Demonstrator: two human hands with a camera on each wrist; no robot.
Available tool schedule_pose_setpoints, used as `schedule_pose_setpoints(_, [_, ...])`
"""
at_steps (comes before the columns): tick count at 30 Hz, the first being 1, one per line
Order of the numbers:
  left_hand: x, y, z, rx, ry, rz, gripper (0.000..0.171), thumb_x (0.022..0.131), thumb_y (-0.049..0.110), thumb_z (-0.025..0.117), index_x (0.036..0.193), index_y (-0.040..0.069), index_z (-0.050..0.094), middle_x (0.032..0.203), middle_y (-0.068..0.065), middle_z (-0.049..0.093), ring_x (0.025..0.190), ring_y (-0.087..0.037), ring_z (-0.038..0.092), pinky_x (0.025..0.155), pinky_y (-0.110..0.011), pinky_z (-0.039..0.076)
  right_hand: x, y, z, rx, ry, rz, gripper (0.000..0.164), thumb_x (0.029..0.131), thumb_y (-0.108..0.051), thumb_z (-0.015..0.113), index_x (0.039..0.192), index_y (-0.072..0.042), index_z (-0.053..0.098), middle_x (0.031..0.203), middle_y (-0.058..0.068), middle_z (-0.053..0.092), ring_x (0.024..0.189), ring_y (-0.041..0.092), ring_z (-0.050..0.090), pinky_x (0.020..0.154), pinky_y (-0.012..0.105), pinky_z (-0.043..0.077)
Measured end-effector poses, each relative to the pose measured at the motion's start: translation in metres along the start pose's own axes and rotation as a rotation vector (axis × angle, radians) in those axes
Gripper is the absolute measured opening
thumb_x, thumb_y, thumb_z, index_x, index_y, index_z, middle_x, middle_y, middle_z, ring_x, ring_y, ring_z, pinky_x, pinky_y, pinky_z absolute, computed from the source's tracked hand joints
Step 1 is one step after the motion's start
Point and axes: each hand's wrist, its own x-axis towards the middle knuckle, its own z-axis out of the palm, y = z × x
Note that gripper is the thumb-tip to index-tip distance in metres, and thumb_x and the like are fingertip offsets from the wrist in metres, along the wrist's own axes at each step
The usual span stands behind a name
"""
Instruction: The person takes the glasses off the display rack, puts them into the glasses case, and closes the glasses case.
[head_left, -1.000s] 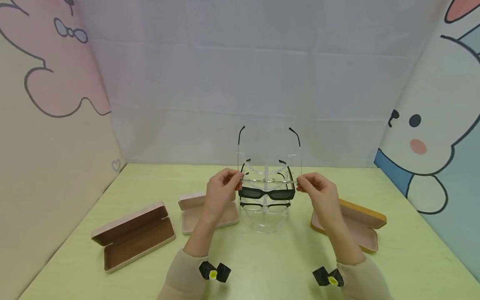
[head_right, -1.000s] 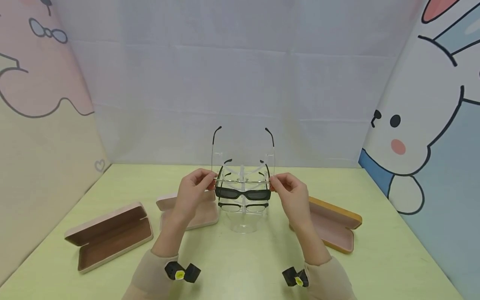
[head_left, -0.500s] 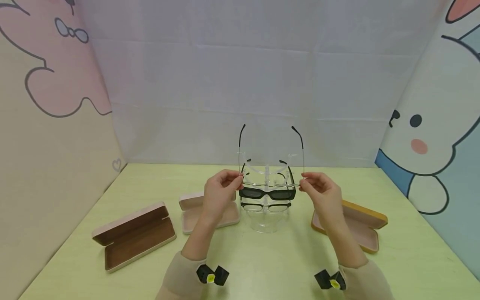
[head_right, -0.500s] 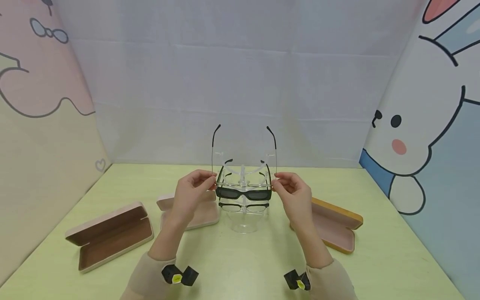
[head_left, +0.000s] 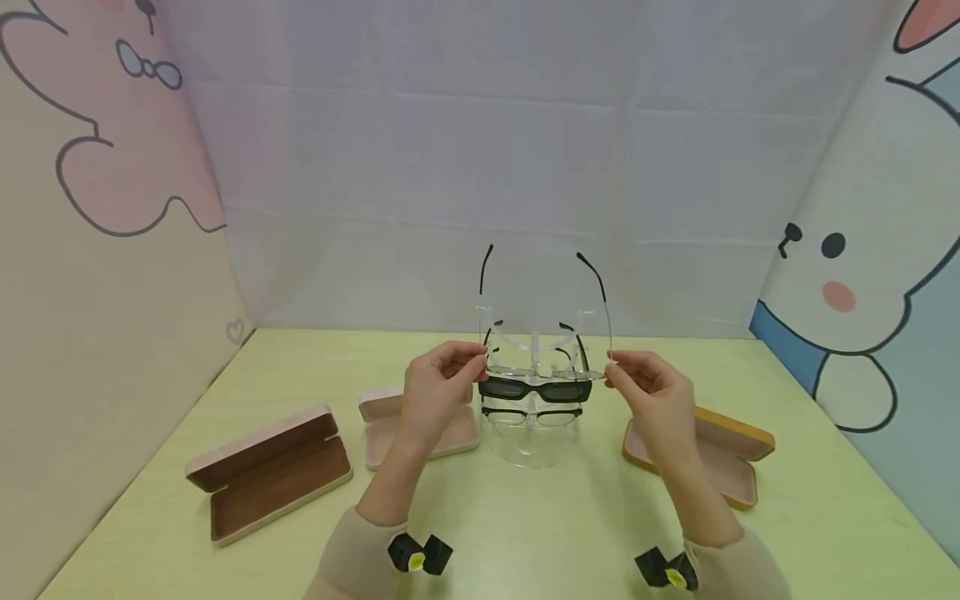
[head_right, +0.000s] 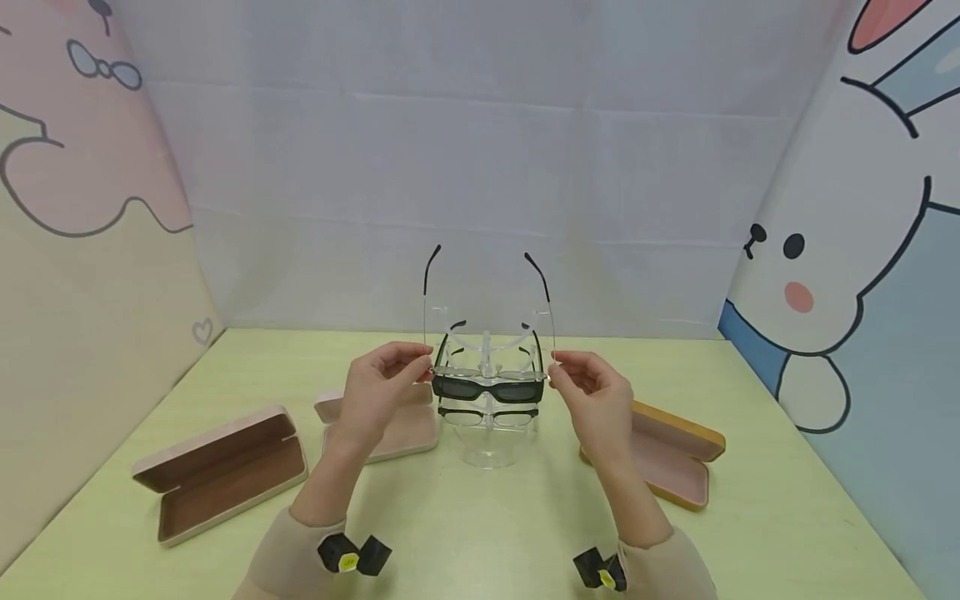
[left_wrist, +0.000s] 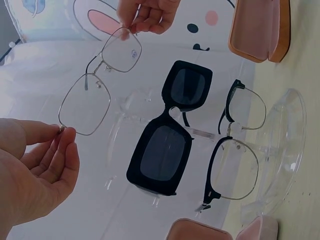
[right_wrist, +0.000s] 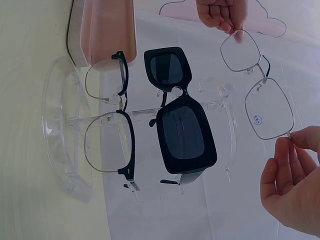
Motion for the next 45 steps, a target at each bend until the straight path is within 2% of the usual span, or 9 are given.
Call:
schedule_pose_setpoints(6, [-0.002, 0.001, 0.001, -0.008, 0.013, 0.011, 0.009, 0.083, 0.01, 0.066, 0.09, 0.008, 0.069, 0.082, -0.019, 0.067, 0.078, -0.043, 0.06, 0.046, -0.018, 0.038, -0.002, 0.0, -0.001, -0.007, 0.004, -0.023, 0.01, 0.082, -0.005, 0.066, 0.091, -0.006, 0.069, 0.076, -0.006, 0.068, 0.067, 0.006, 0.062, 0.069, 0.015, 0.049])
schedule_pose_setpoints(12, [-0.003, 0.001, 0.003, 0.002, 0.039, 0.048, 0.01, 0.082, 0.01, 0.067, 0.091, 0.006, 0.07, 0.079, -0.015, 0.068, 0.076, -0.042, 0.061, 0.046, -0.017, 0.038, -0.005, -0.001, 0.0, -0.068, 0.002, -0.068, 0.016, 0.083, -0.003, 0.064, 0.094, 0.008, 0.066, 0.077, -0.01, 0.067, 0.068, 0.005, 0.063, 0.068, 0.014, 0.049])
schedule_pose_setpoints(15, [-0.003, 0.0, 0.003, 0.002, 0.047, 0.056, 0.011, 0.082, 0.01, 0.067, 0.091, 0.005, 0.07, 0.078, -0.014, 0.068, 0.075, -0.042, 0.062, 0.046, -0.018, 0.039, -0.007, 0.0, 0.0, -0.071, 0.002, -0.078, 0.016, 0.083, -0.001, 0.063, 0.094, 0.01, 0.065, 0.076, -0.009, 0.067, 0.068, 0.004, 0.062, 0.067, 0.014, 0.049])
schedule_pose_setpoints(19, [-0.003, 0.0, 0.002, -0.006, 0.05, 0.058, 0.011, 0.081, 0.01, 0.067, 0.091, 0.005, 0.07, 0.079, -0.016, 0.068, 0.074, -0.039, 0.062, 0.046, -0.018, 0.039, -0.009, 0.0, 0.001, -0.091, 0.001, -0.104, 0.014, 0.083, 0.0, 0.062, 0.094, 0.009, 0.065, 0.075, -0.01, 0.066, 0.068, 0.004, 0.062, 0.065, 0.013, 0.048])
schedule_pose_setpoints(27, [-0.002, 0.0, 0.002, 0.018, 0.071, 0.074, 0.012, 0.081, 0.01, 0.069, 0.091, 0.005, 0.071, 0.081, -0.016, 0.069, 0.067, -0.014, 0.065, 0.054, -0.022, 0.049, -0.011, -0.002, 0.001, -0.142, -0.022, -0.169, 0.01, 0.084, 0.002, 0.06, 0.091, 0.004, 0.067, 0.077, -0.01, 0.063, 0.071, 0.002, 0.062, 0.063, 0.013, 0.047])
schedule_pose_setpoints(32, [-0.003, 0.001, 0.002, -0.003, 0.086, 0.056, 0.014, 0.08, 0.01, 0.069, 0.092, 0.003, 0.07, 0.08, -0.01, 0.069, 0.068, -0.014, 0.066, 0.056, -0.02, 0.049, -0.012, -0.002, 0.0, -0.192, -0.05, -0.209, 0.01, 0.085, 0.001, 0.06, 0.091, 0.001, 0.068, 0.079, -0.01, 0.061, 0.073, 0.001, 0.06, 0.063, 0.013, 0.046])
schedule_pose_setpoints(38, [-0.003, 0.001, 0.003, -0.011, 0.1, 0.055, 0.011, 0.079, 0.009, 0.07, 0.09, 0.005, 0.071, 0.078, -0.008, 0.069, 0.068, -0.015, 0.066, 0.057, -0.024, 0.051, -0.012, -0.003, -0.005, -0.301, -0.102, -0.267, 0.012, 0.086, -0.002, 0.059, 0.093, -0.003, 0.068, 0.081, -0.011, 0.059, 0.074, -0.001, 0.055, 0.053, 0.016, 0.038])
schedule_pose_setpoints(42, [-0.003, 0.0, 0.004, -0.005, 0.098, 0.06, 0.012, 0.079, 0.01, 0.07, 0.09, 0.005, 0.071, 0.078, -0.01, 0.069, 0.067, -0.015, 0.066, 0.051, -0.019, 0.046, -0.012, -0.004, -0.008, -0.341, -0.126, -0.284, 0.011, 0.086, -0.003, 0.06, 0.092, -0.005, 0.068, 0.082, -0.01, 0.06, 0.074, -0.001, 0.054, 0.051, 0.02, 0.036])
schedule_pose_setpoints(45, [-0.003, -0.001, 0.005, -0.012, 0.092, 0.054, 0.015, 0.079, 0.012, 0.07, 0.091, 0.002, 0.07, 0.079, -0.012, 0.069, 0.067, -0.018, 0.066, 0.047, -0.016, 0.04, -0.012, -0.004, -0.009, -0.352, -0.13, -0.29, 0.01, 0.086, -0.003, 0.06, 0.091, -0.005, 0.068, 0.082, -0.005, 0.061, 0.075, -0.001, 0.054, 0.052, 0.017, 0.037])
